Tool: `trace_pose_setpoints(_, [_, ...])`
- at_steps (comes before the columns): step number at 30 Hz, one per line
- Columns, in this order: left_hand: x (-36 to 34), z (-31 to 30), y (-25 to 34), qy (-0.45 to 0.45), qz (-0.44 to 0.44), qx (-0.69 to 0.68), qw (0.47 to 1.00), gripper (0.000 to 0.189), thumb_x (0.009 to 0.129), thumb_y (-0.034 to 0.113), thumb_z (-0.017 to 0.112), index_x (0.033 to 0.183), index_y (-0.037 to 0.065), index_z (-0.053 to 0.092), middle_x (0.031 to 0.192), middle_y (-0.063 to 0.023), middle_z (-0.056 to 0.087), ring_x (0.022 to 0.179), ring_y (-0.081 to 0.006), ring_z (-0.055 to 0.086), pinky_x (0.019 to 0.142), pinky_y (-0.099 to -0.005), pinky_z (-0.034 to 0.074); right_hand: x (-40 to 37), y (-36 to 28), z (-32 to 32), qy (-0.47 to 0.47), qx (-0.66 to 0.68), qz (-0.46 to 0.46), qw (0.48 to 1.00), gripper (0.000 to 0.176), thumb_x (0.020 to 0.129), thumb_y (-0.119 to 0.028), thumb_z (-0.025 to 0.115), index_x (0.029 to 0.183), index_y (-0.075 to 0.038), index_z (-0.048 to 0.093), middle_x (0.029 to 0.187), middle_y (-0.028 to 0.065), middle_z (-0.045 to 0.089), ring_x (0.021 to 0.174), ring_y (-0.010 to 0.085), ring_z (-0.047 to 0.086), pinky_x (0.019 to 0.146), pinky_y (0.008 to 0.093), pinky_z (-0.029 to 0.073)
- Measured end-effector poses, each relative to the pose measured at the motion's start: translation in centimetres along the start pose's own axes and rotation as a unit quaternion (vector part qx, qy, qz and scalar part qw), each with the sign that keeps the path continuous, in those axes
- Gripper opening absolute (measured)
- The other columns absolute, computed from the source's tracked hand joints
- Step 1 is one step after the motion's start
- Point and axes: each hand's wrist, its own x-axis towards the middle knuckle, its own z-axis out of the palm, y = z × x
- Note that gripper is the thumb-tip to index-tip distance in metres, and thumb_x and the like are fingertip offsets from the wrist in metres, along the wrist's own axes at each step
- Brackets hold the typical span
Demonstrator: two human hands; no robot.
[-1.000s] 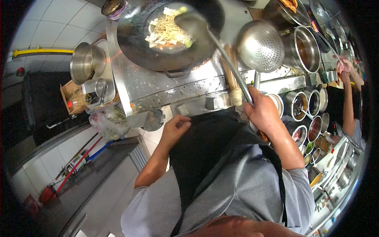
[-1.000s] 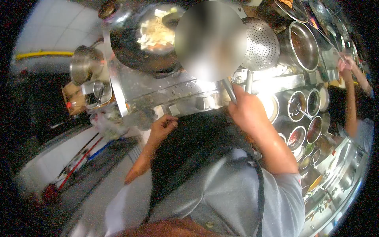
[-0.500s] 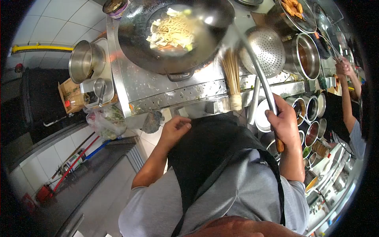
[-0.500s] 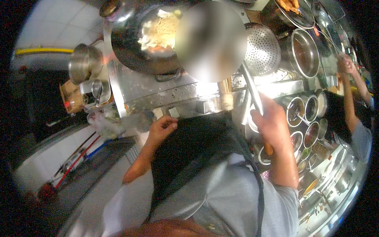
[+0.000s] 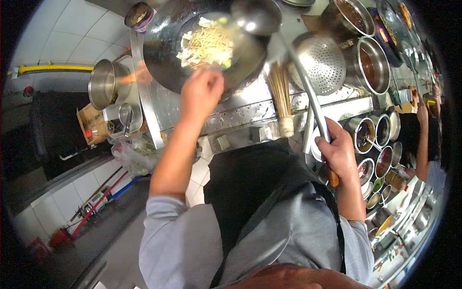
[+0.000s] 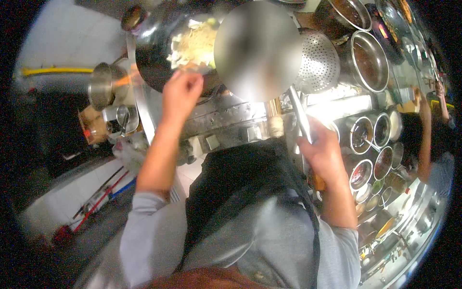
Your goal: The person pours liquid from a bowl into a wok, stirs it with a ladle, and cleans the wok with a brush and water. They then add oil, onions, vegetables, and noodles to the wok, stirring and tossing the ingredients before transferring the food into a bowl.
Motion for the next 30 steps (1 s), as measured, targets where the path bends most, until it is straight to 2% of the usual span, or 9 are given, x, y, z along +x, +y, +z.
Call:
trace_pose_setpoints(1, [2.8, 1.2, -0.7, 0.001, 0.033, 0.062, 0.998, 0.015, 0.086, 0.02, 0.07, 0.094, 0.008, 0.072, 0.094, -0.0145, 0.068, 0.084, -0.0289, 0.068, 0.074, -0.0407, 0.053, -0.3, -0.6, 0.1, -0.005, 0.014, 0.011, 1.0, 0.048, 0.081, -0.007, 0.066, 0.128, 0.0, 0.062, 0.103, 0.0138, 0.071, 0.095, 0.0198, 0.065, 0.089, 0.0336, 0.05])
trace_pose_setpoints(2, [5.0, 2.7, -1.7, 0.001, 0.066, 0.125, 0.99, 0.017, 0.086, 0.022, 0.068, 0.095, 0.009, 0.073, 0.099, -0.0162, 0.068, 0.088, -0.0325, 0.069, 0.077, -0.044, 0.054, -0.2, 0.4, 0.3, 0.025, -0.03, -0.077, 0.996, 0.047, 0.082, -0.008, 0.066, 0.128, -0.001, 0.062, 0.1, 0.0146, 0.071, 0.094, 0.0204, 0.066, 0.088, 0.0347, 0.05])
trace_pose_setpoints(4, [8.7, 5.1, -3.3, -0.059, 0.062, 0.211, 0.974, 0.019, 0.086, 0.023, 0.065, 0.096, 0.008, 0.073, 0.102, -0.0168, 0.068, 0.09, -0.0339, 0.069, 0.079, -0.0457, 0.054, -1.0, -0.5, 0.1, 0.009, 0.008, -0.058, 0.998, 0.047, 0.082, -0.008, 0.067, 0.129, -0.001, 0.061, 0.1, 0.0165, 0.071, 0.093, 0.0217, 0.067, 0.087, 0.0355, 0.051])
trace_pose_setpoints(5, [10.1, 6.1, -3.9, -0.119, 0.05, 0.296, 0.947, 0.021, 0.086, 0.023, 0.063, 0.097, 0.008, 0.074, 0.104, -0.0174, 0.068, 0.092, -0.0353, 0.069, 0.082, -0.0473, 0.054, -1.3, -1.7, -0.4, -0.021, 0.013, 0.014, 1.0, 0.049, 0.082, -0.009, 0.067, 0.13, -0.001, 0.06, 0.1, 0.0183, 0.071, 0.093, 0.0232, 0.067, 0.087, 0.0364, 0.051])
trace_pose_setpoints(8, [12.4, 7.7, -4.7, -0.15, 0.053, 0.374, 0.914, 0.023, 0.087, 0.014, 0.057, 0.097, 0.003, 0.075, 0.106, -0.0196, 0.07, 0.095, -0.0369, 0.071, 0.082, -0.0454, 0.057, -1.6, 0.5, -0.6, -0.004, 0.011, -0.046, 0.999, 0.05, 0.082, -0.009, 0.069, 0.131, -0.001, 0.059, 0.101, 0.0206, 0.071, 0.094, 0.0267, 0.069, 0.087, 0.0374, 0.052])
trace_pose_setpoints(13, [13.4, 8.3, -4.0, -0.214, -0.004, 0.4, 0.891, 0.027, 0.088, 0.01, 0.053, 0.102, 0.003, 0.075, 0.113, -0.0196, 0.069, 0.101, -0.0368, 0.07, 0.087, -0.0454, 0.056, -1.9, 1.6, -1.6, 0.0, -0.006, -0.055, 0.998, 0.05, 0.082, -0.011, 0.072, 0.129, -0.002, 0.059, 0.101, 0.025, 0.069, 0.098, 0.0366, 0.069, 0.085, 0.0396, 0.052])
trace_pose_setpoints(16, [12.8, 7.9, -3.3, -0.21, 0.016, 0.404, 0.89, 0.027, 0.088, 0.011, 0.053, 0.102, 0.004, 0.075, 0.113, -0.0198, 0.069, 0.1, -0.0366, 0.07, 0.087, -0.0455, 0.055, -1.9, 1.9, -2.1, -0.004, 0.001, -0.047, 0.999, 0.048, 0.082, -0.01, 0.071, 0.127, -0.003, 0.059, 0.098, 0.0251, 0.069, 0.096, 0.0379, 0.069, 0.084, 0.0405, 0.052])
trace_pose_setpoints(26, [13.6, 8.2, -5.0, -0.199, 0.004, 0.4, 0.895, 0.025, 0.087, 0.016, 0.056, 0.1, 0.005, 0.074, 0.109, -0.0204, 0.069, 0.097, -0.0372, 0.07, 0.085, -0.0465, 0.056, -1.3, 3.4, -2.5, 0.004, 0.039, -0.045, 0.998, 0.047, 0.081, -0.007, 0.069, 0.127, -0.003, 0.059, 0.098, 0.0241, 0.068, 0.094, 0.034, 0.069, 0.084, 0.0396, 0.052])
trace_pose_setpoints(30, [13.1, 7.8, -4.6, -0.168, 0.072, 0.371, 0.911, 0.024, 0.086, 0.019, 0.058, 0.099, 0.005, 0.073, 0.105, -0.0201, 0.069, 0.094, -0.0374, 0.07, 0.082, -0.0481, 0.056, -1.4, 3.4, -2.7, -0.003, 0.04, -0.027, 0.999, 0.048, 0.081, -0.007, 0.069, 0.128, -0.003, 0.058, 0.099, 0.0243, 0.068, 0.095, 0.0345, 0.069, 0.085, 0.0393, 0.052])
